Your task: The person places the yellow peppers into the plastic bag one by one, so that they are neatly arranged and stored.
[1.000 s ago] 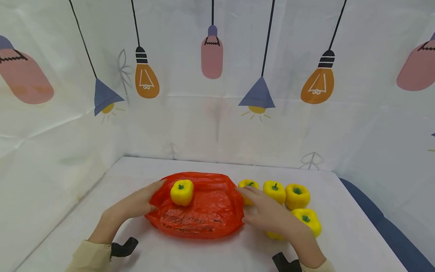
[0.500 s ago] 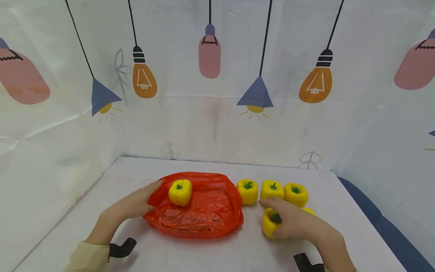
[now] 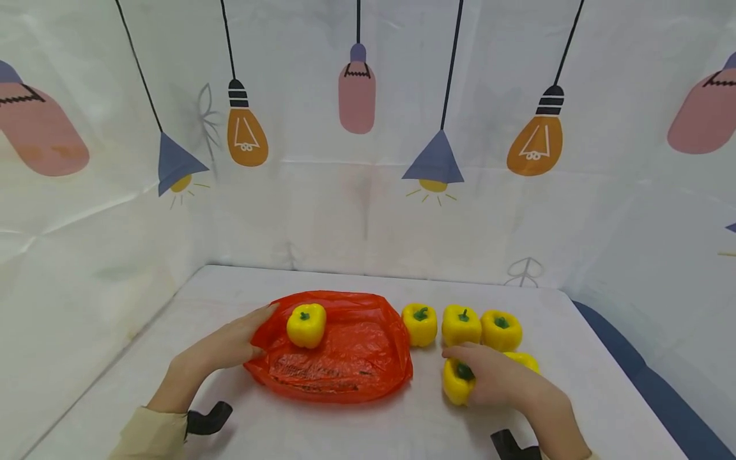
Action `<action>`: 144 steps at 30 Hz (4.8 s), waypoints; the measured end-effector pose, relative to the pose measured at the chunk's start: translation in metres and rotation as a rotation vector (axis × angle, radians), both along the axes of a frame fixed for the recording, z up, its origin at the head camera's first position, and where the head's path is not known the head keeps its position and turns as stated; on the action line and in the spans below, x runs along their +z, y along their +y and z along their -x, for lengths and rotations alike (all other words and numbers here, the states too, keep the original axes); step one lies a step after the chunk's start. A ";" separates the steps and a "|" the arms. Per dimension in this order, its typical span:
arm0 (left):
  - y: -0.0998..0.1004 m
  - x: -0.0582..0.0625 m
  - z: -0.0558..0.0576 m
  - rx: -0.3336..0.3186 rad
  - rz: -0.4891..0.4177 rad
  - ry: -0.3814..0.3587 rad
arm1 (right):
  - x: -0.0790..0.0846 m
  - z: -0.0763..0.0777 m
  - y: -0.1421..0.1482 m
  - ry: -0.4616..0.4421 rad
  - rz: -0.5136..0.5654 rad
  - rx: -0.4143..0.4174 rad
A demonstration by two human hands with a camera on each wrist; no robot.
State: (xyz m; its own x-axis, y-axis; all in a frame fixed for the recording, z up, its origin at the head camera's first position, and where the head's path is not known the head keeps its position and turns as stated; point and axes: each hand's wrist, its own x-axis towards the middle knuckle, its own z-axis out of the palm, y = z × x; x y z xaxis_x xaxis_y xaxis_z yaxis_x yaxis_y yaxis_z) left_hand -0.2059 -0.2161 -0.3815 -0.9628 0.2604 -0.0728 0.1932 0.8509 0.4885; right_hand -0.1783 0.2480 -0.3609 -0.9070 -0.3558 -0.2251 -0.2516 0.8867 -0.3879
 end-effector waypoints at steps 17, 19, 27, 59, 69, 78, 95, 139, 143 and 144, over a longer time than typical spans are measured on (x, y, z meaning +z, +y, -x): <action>0.002 -0.003 0.003 -0.002 0.011 -0.015 | 0.004 0.000 -0.017 0.076 0.050 0.036; 0.002 -0.003 0.003 0.000 0.010 -0.015 | 0.006 0.001 -0.021 0.083 0.070 0.023; 0.001 -0.003 0.003 0.001 0.006 -0.028 | 0.013 0.004 -0.031 0.154 0.115 0.046; 0.003 -0.001 0.002 0.017 0.025 -0.036 | -0.010 0.045 -0.124 0.236 0.307 0.149; 0.005 -0.001 0.000 0.021 0.020 -0.018 | -0.023 0.056 -0.147 0.284 0.289 0.202; 0.007 -0.001 -0.001 0.028 0.015 -0.016 | -0.038 0.069 -0.165 0.250 0.318 0.212; 0.007 -0.002 0.001 0.028 0.024 -0.031 | -0.050 0.071 -0.169 0.267 0.331 0.222; 0.003 -0.003 0.000 0.016 0.021 -0.013 | -0.015 0.031 -0.106 0.245 0.218 0.085; 0.003 -0.003 0.000 0.013 0.021 -0.017 | -0.012 0.026 -0.093 0.274 0.183 0.059; 0.004 -0.003 0.000 0.014 0.021 -0.019 | -0.011 0.025 -0.091 0.282 0.176 0.055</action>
